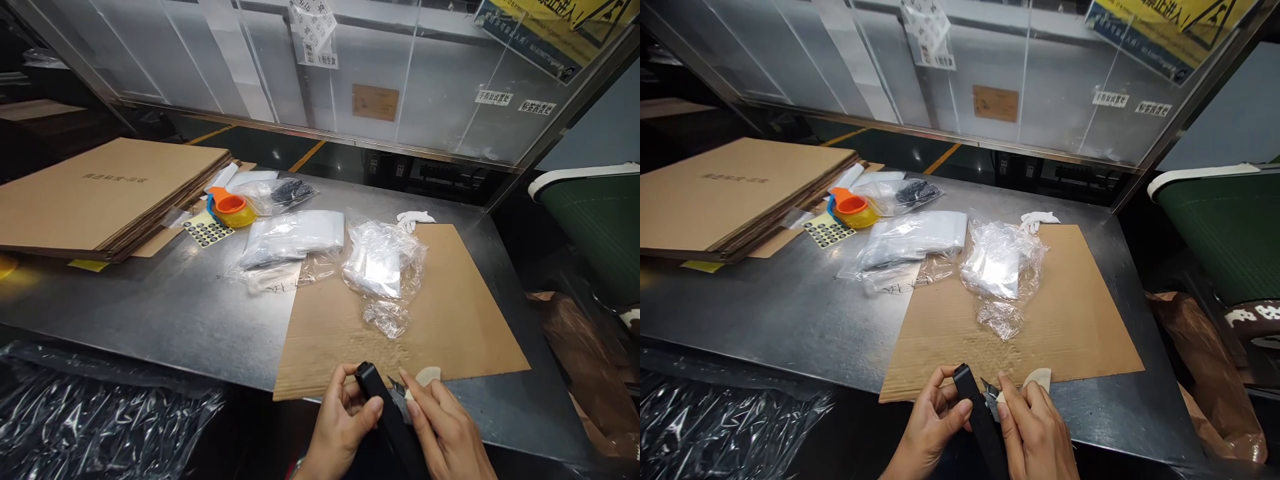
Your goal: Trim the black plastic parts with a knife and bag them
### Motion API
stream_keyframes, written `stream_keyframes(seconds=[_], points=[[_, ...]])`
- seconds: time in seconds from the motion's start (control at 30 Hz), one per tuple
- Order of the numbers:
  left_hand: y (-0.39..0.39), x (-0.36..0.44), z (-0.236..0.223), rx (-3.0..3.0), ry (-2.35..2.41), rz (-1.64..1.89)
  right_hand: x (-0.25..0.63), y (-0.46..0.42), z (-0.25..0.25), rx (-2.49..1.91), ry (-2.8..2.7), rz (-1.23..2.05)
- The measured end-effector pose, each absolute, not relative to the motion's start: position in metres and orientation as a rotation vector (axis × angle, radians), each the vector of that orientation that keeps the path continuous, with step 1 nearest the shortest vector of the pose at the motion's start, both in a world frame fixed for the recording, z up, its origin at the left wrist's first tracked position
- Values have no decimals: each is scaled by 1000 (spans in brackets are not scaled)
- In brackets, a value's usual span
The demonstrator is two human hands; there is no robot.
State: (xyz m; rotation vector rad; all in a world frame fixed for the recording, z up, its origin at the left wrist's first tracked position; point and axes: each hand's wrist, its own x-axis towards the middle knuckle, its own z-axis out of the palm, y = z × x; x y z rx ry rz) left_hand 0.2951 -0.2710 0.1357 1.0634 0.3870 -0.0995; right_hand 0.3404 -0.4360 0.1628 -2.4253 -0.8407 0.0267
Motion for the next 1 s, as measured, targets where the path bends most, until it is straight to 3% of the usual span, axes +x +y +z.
stream_keyframes(seconds=[0.63,1.0], points=[[-273,292,135,1046,403,-102,334,-431,161,-2557,-950,-35],[-276,292,130,1037,415,-77,344,-432,152,-2437,-673,295]])
